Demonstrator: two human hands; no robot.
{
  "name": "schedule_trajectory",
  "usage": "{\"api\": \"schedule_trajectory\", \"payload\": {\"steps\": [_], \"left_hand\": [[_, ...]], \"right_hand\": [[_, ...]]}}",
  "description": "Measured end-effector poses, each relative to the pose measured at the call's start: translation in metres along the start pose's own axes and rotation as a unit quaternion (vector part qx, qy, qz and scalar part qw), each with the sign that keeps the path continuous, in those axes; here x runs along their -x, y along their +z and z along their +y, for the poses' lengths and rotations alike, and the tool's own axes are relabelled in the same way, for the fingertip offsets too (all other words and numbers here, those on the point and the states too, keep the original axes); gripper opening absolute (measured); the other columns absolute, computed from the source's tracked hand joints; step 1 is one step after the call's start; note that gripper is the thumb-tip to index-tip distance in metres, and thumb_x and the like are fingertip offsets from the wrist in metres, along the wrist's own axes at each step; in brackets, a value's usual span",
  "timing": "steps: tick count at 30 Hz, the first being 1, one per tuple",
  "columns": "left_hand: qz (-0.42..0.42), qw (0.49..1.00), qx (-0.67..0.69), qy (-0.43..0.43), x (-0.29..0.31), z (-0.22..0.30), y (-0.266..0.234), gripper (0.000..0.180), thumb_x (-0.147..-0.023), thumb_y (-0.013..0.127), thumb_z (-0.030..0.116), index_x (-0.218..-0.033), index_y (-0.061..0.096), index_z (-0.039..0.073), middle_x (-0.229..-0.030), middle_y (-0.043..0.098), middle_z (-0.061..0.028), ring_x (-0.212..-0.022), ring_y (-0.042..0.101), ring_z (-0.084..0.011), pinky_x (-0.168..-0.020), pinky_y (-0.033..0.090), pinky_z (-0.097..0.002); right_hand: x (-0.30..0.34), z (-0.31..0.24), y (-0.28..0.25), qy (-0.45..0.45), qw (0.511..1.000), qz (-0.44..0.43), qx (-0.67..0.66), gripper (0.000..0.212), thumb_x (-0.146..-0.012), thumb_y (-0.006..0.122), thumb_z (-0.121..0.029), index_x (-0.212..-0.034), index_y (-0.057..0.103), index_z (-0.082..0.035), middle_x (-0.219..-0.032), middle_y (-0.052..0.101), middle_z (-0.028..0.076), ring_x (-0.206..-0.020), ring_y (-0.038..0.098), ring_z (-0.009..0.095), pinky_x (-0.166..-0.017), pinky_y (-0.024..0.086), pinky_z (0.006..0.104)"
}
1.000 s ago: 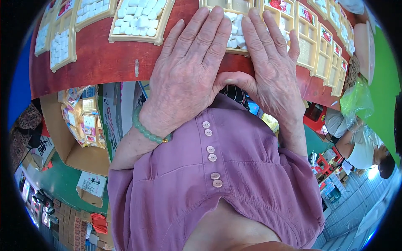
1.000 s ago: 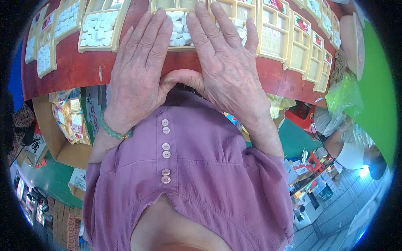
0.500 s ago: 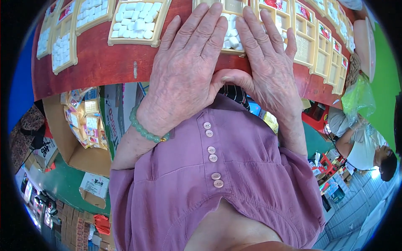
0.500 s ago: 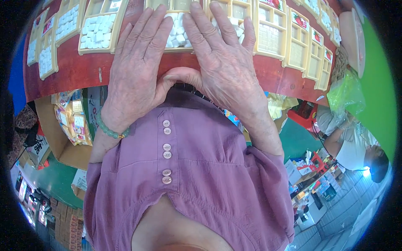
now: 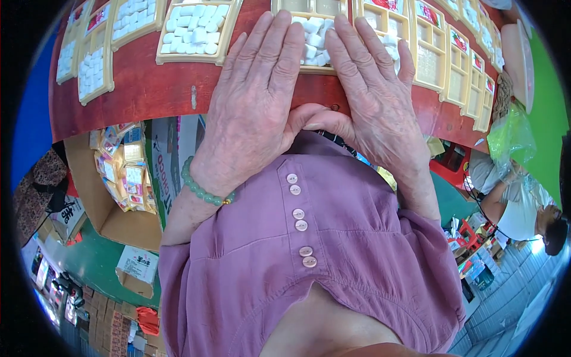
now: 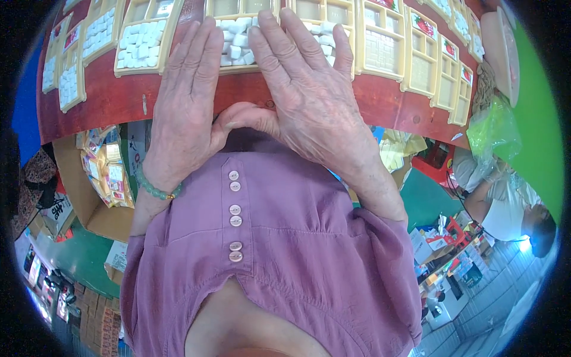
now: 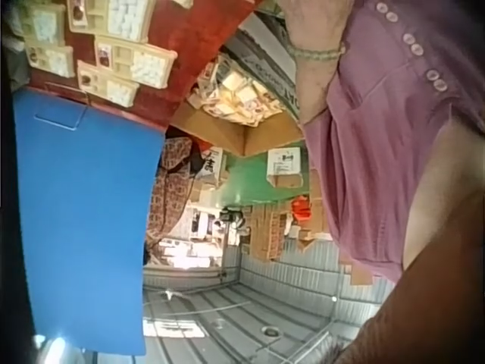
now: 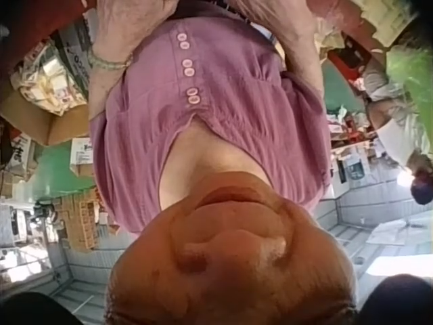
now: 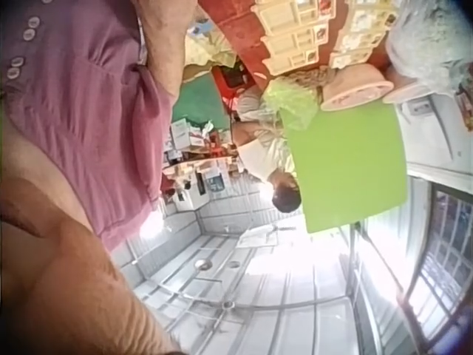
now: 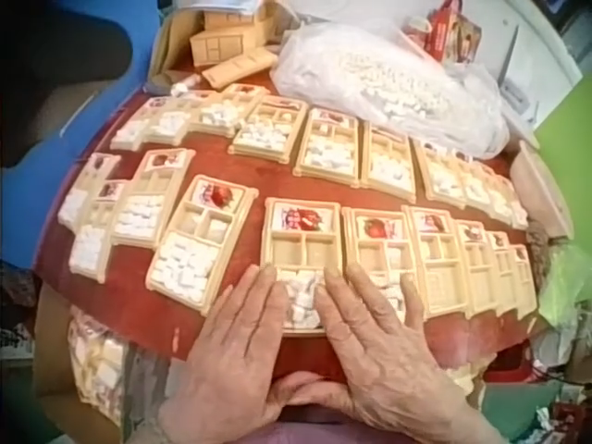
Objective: Placing small white blocks into wooden compartment trays for packaging.
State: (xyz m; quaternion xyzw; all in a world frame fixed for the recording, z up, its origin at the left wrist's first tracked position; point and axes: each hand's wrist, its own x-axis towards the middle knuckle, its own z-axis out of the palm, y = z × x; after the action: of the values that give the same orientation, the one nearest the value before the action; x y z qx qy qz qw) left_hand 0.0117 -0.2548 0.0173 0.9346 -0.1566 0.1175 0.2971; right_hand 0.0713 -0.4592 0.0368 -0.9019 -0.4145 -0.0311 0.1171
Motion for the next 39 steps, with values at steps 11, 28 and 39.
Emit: {"api": "schedule_trajectory", "payload": {"steps": [11, 28, 39], "left_hand": [[-0.005, 0.999, -0.002, -0.033, 0.009, 0.001, 0.0, 0.095, -0.08, 0.081, 0.024, -0.158, 0.033, -0.002, -0.164, 0.033, -0.0215, -0.151, 0.035, -0.0382, -0.124, 0.031, -0.0499], [-0.058, 0.994, -0.059, -0.067, -0.007, 0.018, -0.016, 0.087, -0.083, 0.079, 0.031, -0.153, 0.041, -0.003, -0.161, 0.038, -0.0218, -0.148, 0.04, -0.0377, -0.122, 0.033, -0.051], [0.051, 0.998, -0.018, 0.019, 0.012, -0.003, -0.001, 0.093, -0.082, 0.083, 0.026, -0.156, 0.036, -0.003, -0.16, 0.039, -0.0224, -0.147, 0.043, -0.0394, -0.118, 0.04, -0.0481]], "right_hand": [[-0.005, -0.007, -0.006, -0.001, 0.999, 0.022, -0.042, 0.107, -0.076, 0.062, -0.075, -0.158, 0.039, -0.009, -0.166, 0.036, 0.01, -0.154, 0.033, 0.027, -0.125, 0.013, 0.0585], [-0.005, -0.001, 0.019, -0.047, 0.997, 0.043, -0.034, 0.101, -0.079, 0.06, -0.074, -0.157, 0.041, -0.012, -0.164, 0.04, 0.009, -0.152, 0.037, 0.027, -0.124, 0.013, 0.0595], [-0.005, -0.005, -0.008, -0.02, 0.999, -0.018, -0.045, 0.1, -0.082, 0.052, -0.078, -0.159, 0.041, -0.014, -0.164, 0.039, 0.01, -0.151, 0.038, 0.028, -0.124, 0.013, 0.0585]]}}
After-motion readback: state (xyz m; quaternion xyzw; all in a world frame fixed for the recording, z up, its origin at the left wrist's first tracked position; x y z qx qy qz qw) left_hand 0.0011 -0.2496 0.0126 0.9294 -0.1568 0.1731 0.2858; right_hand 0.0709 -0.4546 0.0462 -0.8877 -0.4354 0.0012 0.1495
